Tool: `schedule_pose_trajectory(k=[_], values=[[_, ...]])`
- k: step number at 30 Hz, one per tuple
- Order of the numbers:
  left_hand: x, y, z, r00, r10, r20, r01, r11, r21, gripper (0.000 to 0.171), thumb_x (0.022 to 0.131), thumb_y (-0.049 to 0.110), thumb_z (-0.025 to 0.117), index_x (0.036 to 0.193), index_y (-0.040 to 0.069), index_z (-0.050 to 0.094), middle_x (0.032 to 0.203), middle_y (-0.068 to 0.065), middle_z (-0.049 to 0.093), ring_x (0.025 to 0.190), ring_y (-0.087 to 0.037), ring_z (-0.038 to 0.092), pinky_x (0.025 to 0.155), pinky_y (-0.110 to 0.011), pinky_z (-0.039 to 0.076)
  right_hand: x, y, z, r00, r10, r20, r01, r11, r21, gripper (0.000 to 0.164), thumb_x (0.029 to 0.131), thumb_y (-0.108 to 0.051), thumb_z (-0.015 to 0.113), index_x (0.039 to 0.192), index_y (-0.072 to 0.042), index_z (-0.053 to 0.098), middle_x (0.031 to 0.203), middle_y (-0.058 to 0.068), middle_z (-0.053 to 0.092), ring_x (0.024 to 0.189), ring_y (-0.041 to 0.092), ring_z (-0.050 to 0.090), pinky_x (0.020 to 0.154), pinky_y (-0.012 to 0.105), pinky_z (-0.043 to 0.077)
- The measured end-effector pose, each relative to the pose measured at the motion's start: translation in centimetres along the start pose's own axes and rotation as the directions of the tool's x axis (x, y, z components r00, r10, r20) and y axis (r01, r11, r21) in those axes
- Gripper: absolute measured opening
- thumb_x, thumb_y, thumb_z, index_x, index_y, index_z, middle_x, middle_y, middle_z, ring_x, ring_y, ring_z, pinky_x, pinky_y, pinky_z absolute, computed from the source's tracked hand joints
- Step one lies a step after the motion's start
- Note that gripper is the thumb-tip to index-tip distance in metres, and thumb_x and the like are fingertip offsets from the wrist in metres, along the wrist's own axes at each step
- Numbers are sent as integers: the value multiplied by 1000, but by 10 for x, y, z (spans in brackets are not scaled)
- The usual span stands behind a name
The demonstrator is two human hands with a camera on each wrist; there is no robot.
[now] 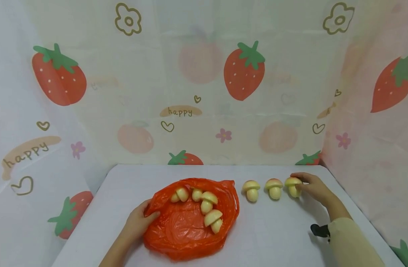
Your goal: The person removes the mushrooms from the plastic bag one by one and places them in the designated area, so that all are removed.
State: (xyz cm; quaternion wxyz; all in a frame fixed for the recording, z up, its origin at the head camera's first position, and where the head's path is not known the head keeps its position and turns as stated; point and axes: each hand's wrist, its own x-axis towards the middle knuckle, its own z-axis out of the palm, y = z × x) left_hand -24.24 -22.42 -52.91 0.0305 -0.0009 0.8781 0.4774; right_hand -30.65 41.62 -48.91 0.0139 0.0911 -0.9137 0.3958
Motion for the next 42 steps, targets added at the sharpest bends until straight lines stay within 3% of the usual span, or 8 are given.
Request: schedule_pose_trajectory(k=[3,5,10,19,29,34,42], values=[[-1,0,0,1000,-8,2,8,1000,3,60,98,27,69,150,7,47,148,-17,56,137,-38,52,112,-59,43,2,2,1,1000,-6,11,6,1000,-2,48,94,-8,65,141,2,57,138,23,62,129,32,52,96,25,44],[-1,0,0,1000,-15,3,15,1000,1,60,98,27,69,150,7,48,148,-17,56,137,-38,52,112,-60,43,3,4,1,1000,-4,14,4,1000,-1,49,94,-8,66,140,3,57,138,23,62,128,32,53,94,22,44],[-2,-1,1,1000,-13,2,13,1000,-3,60,97,26,69,150,8,48,147,-16,57,136,-37,53,112,-59,44,4,7,-1,1000,4,14,-4,1000,4,50,93,-7,67,140,4,57,137,24,62,123,24,55,89,13,43],[-3,0,0,1000,-3,8,3,1000,5,60,98,27,69,150,7,48,148,-18,56,137,-40,52,112,-60,44,2,7,-5,1000,-7,12,7,1000,14,50,93,-7,66,140,5,57,137,25,62,117,10,53,90,13,42],[-1,-1,1,1000,-18,12,18,1000,-7,60,98,28,69,151,8,48,148,-16,56,137,-38,52,111,-59,44,3,9,-3,999,36,22,-36,999,22,53,94,-10,66,144,5,53,139,26,60,124,27,53,88,14,44],[-1,0,0,1000,-19,11,19,1000,-1,60,98,28,69,150,8,48,148,-15,57,136,-37,53,111,-59,44,2,7,-3,1000,30,7,-30,999,35,55,93,-10,68,144,6,52,139,27,59,124,28,53,87,12,44],[0,1,-1,1000,-8,7,8,1000,-4,60,98,26,69,150,7,48,148,-16,56,138,-39,51,112,-60,43,0,5,-4,1000,10,3,-10,999,51,55,93,-9,67,143,8,52,141,30,57,133,45,48,87,10,42]])
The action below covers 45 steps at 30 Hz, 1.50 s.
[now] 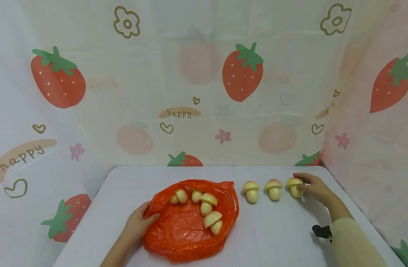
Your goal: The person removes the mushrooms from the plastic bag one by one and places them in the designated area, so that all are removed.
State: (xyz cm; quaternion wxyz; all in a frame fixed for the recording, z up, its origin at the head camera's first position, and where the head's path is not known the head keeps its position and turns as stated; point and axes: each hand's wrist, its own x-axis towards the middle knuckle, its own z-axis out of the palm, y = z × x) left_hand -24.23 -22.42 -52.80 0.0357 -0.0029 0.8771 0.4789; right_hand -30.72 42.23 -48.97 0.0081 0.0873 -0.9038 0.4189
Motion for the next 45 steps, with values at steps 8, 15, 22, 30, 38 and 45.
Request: schedule_pose_trajectory(k=[8,15,22,30,38,45], values=[[0,-1,2,1000,-8,9,8,1000,-6,61,98,29,69,151,8,47,149,-16,56,137,-38,53,111,-59,45,-4,-3,0,1000,1,-17,-1,1000,-25,56,94,-10,68,144,8,50,144,32,53,135,50,45,108,58,42],[0,-1,1,1000,17,0,-17,1000,18,61,97,28,69,150,6,48,147,-18,56,136,-40,52,112,-61,43,-6,-7,0,998,-18,-67,10,993,-115,59,97,-16,69,147,6,48,144,34,51,132,52,47,105,67,43],[0,-3,3,1000,-1,3,1,1000,8,61,98,28,69,151,7,48,148,-16,56,136,-38,53,111,-60,44,-13,-20,3,986,-23,-165,-3,988,-157,62,98,-20,69,149,5,44,148,34,48,135,53,44,107,69,38],[1,0,1,1000,9,-2,-9,1000,1,59,98,26,69,150,8,48,147,-16,57,136,-38,53,112,-60,44,-21,-52,10,947,-100,-306,40,980,-196,54,97,-15,70,144,3,51,142,32,54,130,50,49,106,66,41],[0,-1,0,1000,4,-3,-4,1000,-5,59,98,25,68,151,7,47,148,-16,56,137,-38,51,113,-60,43,-23,-87,19,926,-163,-339,107,978,-180,54,96,-13,70,146,-1,52,145,25,55,133,46,49,108,65,41],[0,0,1,1000,-7,-2,7,1000,-18,60,99,28,68,151,8,46,149,-16,55,137,-37,52,112,-59,44,-21,-114,27,936,-173,-308,137,981,-136,54,97,-16,71,146,-6,53,148,22,54,133,47,50,107,65,41]])
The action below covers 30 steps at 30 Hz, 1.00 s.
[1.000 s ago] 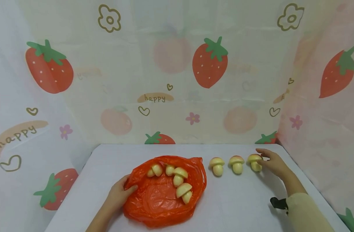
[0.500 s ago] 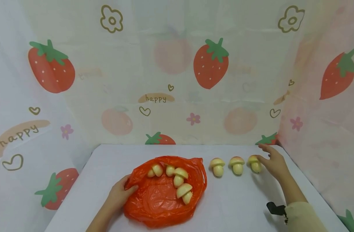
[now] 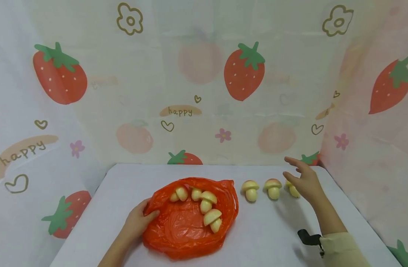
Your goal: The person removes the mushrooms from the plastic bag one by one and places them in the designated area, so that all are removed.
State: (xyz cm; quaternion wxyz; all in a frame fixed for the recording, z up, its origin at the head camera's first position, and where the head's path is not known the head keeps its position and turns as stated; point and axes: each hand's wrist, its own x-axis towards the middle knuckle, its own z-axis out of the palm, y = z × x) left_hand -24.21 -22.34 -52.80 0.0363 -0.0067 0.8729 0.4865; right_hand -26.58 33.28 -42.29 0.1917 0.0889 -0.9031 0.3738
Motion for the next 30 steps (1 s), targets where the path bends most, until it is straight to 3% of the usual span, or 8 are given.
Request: schedule_pose_trajectory(k=[11,18,30], values=[[0,2,-2,1000,12,-12,-12,1000,-7,61,98,30,68,151,7,47,149,-19,54,137,-40,51,113,-60,42,17,-39,17,990,-118,74,109,988,112,54,96,-17,73,146,-7,54,148,16,56,137,38,49,112,60,40],[-1,3,0,1000,-11,-12,11,1000,2,63,98,33,68,151,6,46,150,-20,53,137,-40,50,112,-60,43,20,-57,30,988,-83,132,64,988,142,54,97,-22,71,147,-13,54,150,10,55,137,36,49,113,59,40],[0,4,0,1000,-17,-12,17,1000,11,62,99,31,66,151,6,45,150,-20,53,138,-40,50,112,-59,44,34,-93,46,963,-187,196,157,975,156,53,97,-20,71,147,-14,55,145,5,61,135,29,53,114,57,42]])
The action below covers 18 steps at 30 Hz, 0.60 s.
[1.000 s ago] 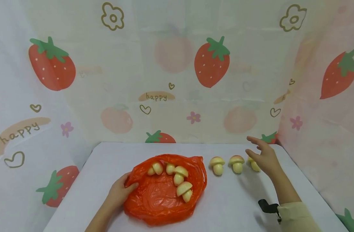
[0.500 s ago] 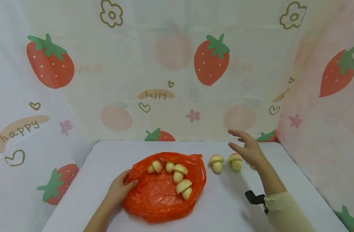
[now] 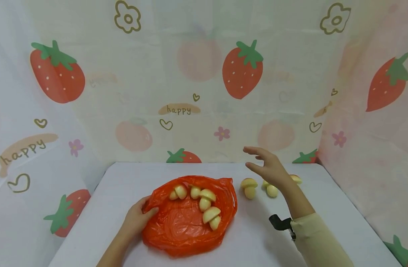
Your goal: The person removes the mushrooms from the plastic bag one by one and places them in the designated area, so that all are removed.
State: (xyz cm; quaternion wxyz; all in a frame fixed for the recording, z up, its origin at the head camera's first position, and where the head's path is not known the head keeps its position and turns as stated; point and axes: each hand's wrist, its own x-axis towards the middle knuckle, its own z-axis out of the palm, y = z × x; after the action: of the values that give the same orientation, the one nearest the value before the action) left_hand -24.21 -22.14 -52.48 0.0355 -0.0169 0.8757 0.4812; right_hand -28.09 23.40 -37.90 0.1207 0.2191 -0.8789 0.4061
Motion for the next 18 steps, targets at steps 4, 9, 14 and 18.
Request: schedule_pose_trajectory(k=[4,9,14,18], values=[[0,0,0,1000,6,-4,-6,1000,-5,61,99,31,67,151,6,46,149,-20,53,137,-40,51,111,-59,44,8,-10,7,999,-23,34,22,1000,22,52,97,-21,71,146,-13,55,145,5,60,136,29,53,114,57,42],[-1,1,0,1000,21,-9,-21,1000,1,60,99,30,67,149,4,47,148,-22,55,136,-41,52,111,-60,44,17,-23,17,996,-43,72,40,998,40,51,98,-22,71,146,-15,56,145,3,60,135,28,53,114,56,43],[-1,0,0,1000,18,-12,-18,1000,-2,59,99,29,67,149,5,48,147,-20,56,135,-39,53,111,-58,45,29,-34,26,989,-91,113,86,995,46,47,98,-21,71,143,-14,59,144,2,61,133,28,55,113,53,45],[-1,1,0,1000,9,-11,-9,1000,-6,59,99,29,67,149,5,48,147,-20,56,136,-39,53,111,-58,45,39,-45,35,979,-141,145,133,989,66,44,98,-20,70,140,-11,61,142,3,63,133,28,56,113,53,45]])
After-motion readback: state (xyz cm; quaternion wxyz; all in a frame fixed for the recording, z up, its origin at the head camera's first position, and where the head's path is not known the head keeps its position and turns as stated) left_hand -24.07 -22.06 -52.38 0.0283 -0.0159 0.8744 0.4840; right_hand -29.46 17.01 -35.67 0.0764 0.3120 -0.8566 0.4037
